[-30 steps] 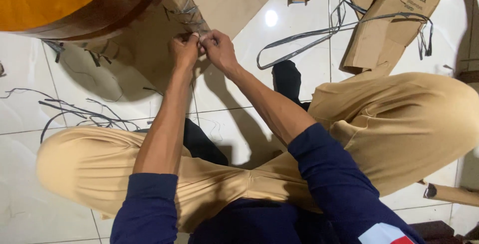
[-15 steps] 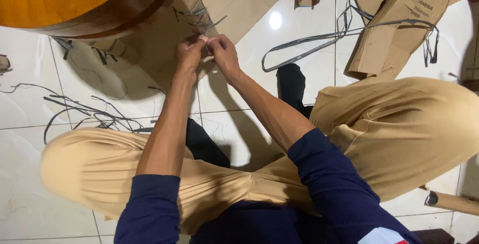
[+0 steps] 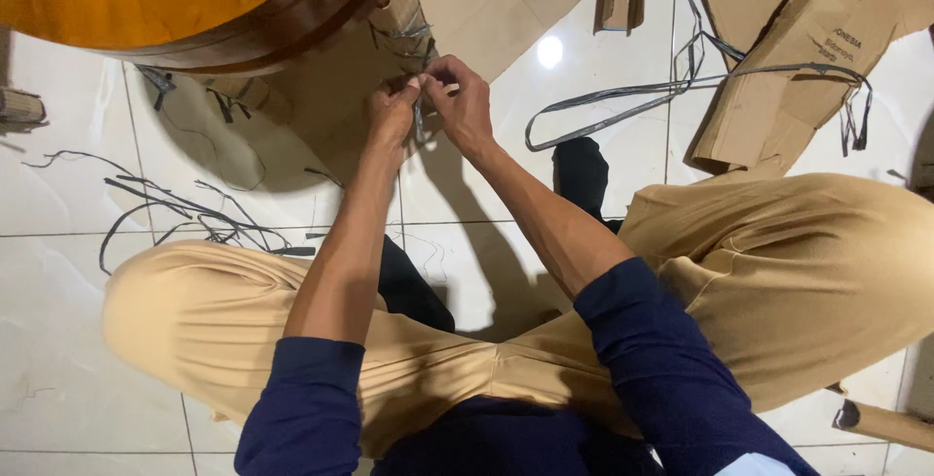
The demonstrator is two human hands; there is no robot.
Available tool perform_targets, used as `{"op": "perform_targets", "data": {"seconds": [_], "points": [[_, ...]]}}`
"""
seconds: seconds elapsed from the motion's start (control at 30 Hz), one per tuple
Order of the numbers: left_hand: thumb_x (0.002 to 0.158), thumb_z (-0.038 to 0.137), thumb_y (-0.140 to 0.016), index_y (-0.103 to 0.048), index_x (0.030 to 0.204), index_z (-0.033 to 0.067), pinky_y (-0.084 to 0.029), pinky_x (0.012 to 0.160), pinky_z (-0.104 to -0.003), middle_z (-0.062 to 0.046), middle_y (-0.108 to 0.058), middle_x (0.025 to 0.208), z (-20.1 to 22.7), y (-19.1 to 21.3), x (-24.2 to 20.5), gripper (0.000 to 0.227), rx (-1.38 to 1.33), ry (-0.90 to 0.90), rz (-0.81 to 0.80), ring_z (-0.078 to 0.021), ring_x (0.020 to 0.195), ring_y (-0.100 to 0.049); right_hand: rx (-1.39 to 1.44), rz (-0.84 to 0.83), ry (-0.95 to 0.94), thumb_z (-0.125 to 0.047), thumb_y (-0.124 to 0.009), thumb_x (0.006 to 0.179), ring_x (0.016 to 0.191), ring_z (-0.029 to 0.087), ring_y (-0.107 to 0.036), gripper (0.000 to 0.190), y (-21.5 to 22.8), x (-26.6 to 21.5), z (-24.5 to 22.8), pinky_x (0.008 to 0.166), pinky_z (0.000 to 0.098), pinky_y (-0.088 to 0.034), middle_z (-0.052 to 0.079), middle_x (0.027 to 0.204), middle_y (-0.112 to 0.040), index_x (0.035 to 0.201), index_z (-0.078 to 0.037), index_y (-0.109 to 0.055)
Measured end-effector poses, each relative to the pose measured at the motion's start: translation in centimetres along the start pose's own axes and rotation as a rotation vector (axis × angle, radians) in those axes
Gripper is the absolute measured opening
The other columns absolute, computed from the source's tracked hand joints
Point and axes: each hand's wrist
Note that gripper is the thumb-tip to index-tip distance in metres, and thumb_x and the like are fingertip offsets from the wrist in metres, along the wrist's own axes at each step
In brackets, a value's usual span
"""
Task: Wrapping chair legs with cardboard and securing them with plastic ties for protection
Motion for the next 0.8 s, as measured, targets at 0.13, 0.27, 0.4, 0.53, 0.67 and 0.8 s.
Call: {"op": "perform_targets", "data": {"seconds": [0.13, 0.27, 0.4, 0.53, 0.67, 0.8], "points": [[0.09, 0.027, -0.073, -0.072, 0.085, 0.0101, -0.046, 0.067, -0.026, -0.002, -0.063, 0.075, -1.0, -0.1, 1.3, 0.017, -0.034, 0.121, 0.017, -0.0131, 0.07, -0.061, -0.174, -0.012, 0.23, -0.016, -0.073, 0.094, 0.086, 0.025, -0.073, 0.005, 0.7, 0.3, -0.6, 0.07, 0.0365, -0.062, 0.008, 0.088, -0.076, 0.098, -0.015, -0.073], [0.087, 0.031, -0.074, -0.067, 0.076, 0.0132, -0.04, 0.052, -0.02, 0.001, -0.056, 0.068, -1.6, -0.4, 2.5, 0.022, -0.091, 0.222, 0.012, -0.0085, 0.059, -0.054, -0.302, -0.035, 0.365, -0.013, -0.072, 0.094, 0.082, 0.023, -0.071, 0.005, 1.3, 0.2, -1.6, 0.067, 0.0346, -0.06, 0.006, 0.084, -0.074, 0.097, -0.014, -0.069], [0.085, 0.028, -0.076, -0.067, 0.074, 0.0135, -0.038, 0.045, -0.018, 0.002, -0.056, 0.063, -0.7, -0.2, 1.5, 0.02, -0.122, 0.252, 0.032, -0.0066, 0.053, -0.057, -0.336, -0.076, 0.422, -0.014, -0.07, 0.096, 0.084, 0.023, -0.069, 0.004, 1.5, 0.4, -1.0, 0.069, 0.0359, -0.06, 0.005, 0.084, -0.073, 0.1, -0.015, -0.069], [0.083, 0.031, -0.075, -0.064, 0.083, 0.0157, -0.04, 0.054, -0.017, 0.007, -0.055, 0.072, -0.5, 0.0, 1.4, 0.019, -0.255, 0.346, -0.028, -0.0048, 0.062, -0.059, -0.451, -0.168, 0.492, -0.012, -0.071, 0.095, 0.085, 0.024, -0.068, 0.007, 2.1, 0.3, -1.2, 0.071, 0.0347, -0.059, 0.006, 0.083, -0.072, 0.101, -0.015, -0.072], [0.081, 0.031, -0.079, -0.061, 0.092, 0.0156, -0.047, 0.06, -0.016, 0.005, -0.06, 0.081, -2.9, 0.6, 3.3, 0.026, -0.44, 0.438, -0.099, -0.0086, 0.071, -0.067, -0.527, -0.206, 0.604, -0.011, -0.073, 0.093, 0.085, 0.022, -0.067, 0.009, 2.8, 0.6, -2.6, 0.072, 0.0326, -0.059, 0.005, 0.082, -0.071, 0.1, -0.015, -0.073], [0.082, 0.028, -0.078, -0.06, 0.088, 0.0132, -0.051, 0.058, -0.016, 0.002, -0.062, 0.074, -2.3, 0.7, 2.4, 0.024, -0.514, 0.462, -0.102, -0.009, 0.065, -0.066, -0.548, -0.211, 0.608, -0.013, -0.072, 0.093, 0.084, 0.021, -0.066, 0.006, 2.7, 0.8, -2.0, 0.072, 0.0326, -0.058, 0.006, 0.08, -0.07, 0.099, -0.014, -0.073]]}}
Point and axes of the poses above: each hand's wrist, its own x-axis towards the middle knuckle, its own y-axis out of the back of the hand, z = x × y
